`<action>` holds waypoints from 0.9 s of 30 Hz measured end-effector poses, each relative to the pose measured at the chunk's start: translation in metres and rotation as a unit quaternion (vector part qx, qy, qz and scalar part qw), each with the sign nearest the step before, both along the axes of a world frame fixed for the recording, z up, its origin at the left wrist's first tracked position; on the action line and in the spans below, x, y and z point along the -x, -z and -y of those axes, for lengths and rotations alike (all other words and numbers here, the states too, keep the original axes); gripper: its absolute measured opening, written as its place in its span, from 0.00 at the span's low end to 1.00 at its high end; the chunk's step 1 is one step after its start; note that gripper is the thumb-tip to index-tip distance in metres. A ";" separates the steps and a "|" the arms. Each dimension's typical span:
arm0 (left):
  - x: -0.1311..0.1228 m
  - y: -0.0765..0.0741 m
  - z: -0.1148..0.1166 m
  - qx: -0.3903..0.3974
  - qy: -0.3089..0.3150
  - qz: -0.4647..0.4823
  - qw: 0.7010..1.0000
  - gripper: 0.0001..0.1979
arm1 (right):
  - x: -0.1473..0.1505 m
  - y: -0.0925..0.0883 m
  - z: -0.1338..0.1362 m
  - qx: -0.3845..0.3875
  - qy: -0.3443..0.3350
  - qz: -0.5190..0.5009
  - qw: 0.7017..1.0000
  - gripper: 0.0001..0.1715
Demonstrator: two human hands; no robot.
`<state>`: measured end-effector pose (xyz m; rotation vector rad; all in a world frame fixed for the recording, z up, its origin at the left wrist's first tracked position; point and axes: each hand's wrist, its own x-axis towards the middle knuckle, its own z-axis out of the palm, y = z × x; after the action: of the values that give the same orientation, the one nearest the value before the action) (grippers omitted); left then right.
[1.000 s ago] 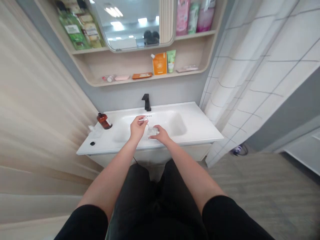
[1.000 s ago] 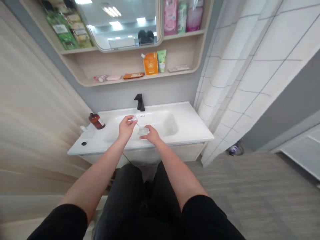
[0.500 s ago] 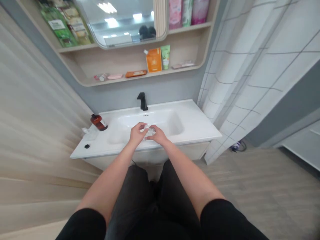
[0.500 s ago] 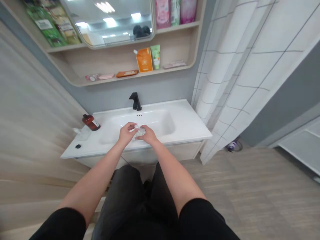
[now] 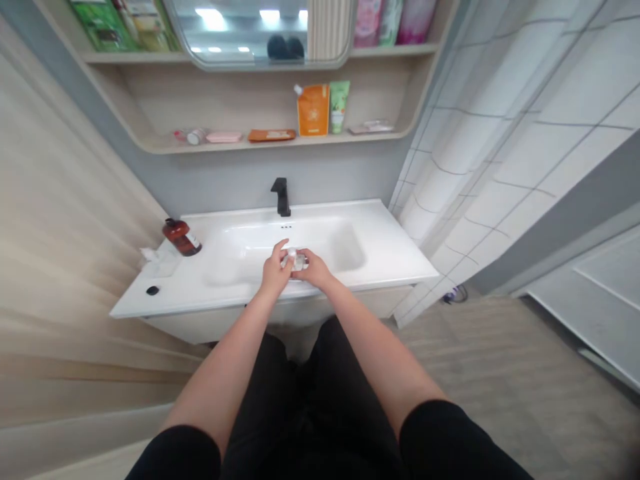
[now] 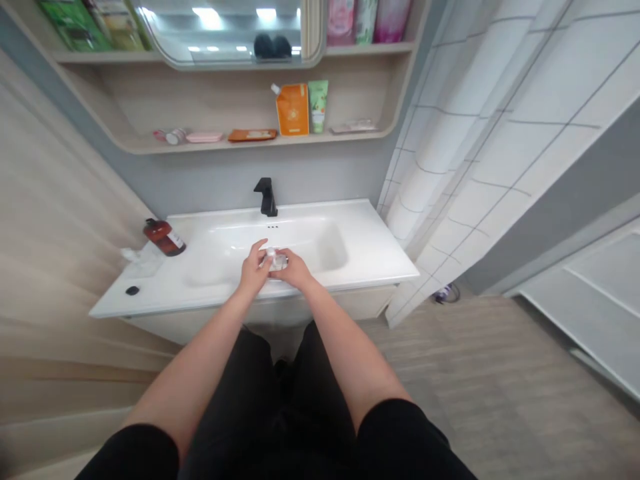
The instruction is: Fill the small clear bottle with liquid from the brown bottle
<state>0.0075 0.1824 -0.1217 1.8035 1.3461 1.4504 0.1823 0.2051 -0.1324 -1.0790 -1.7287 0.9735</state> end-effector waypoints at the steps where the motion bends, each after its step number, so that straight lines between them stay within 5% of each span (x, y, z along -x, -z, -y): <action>1: 0.001 0.001 0.000 -0.003 0.004 0.006 1.000 0.29 | 0.000 0.000 0.000 0.002 -0.004 0.002 1.000 0.40; 9: 0.005 -0.004 -0.011 0.011 0.002 0.043 0.999 0.28 | -0.001 -0.002 0.001 0.006 -0.010 0.017 1.000 0.41; 16: 0.033 -0.013 -0.025 0.014 0.106 0.008 0.994 0.23 | -0.002 -0.007 0.001 0.019 -0.026 -0.008 0.999 0.47; 27: 0.030 0.000 -0.022 0.011 0.076 -0.024 0.997 0.22 | -0.002 -0.003 0.002 0.019 -0.025 -0.011 0.999 0.45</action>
<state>-0.0227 0.2046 -0.1221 1.8925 1.2149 1.3154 0.1840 0.2029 -0.1296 -1.0502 -1.7330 1.0484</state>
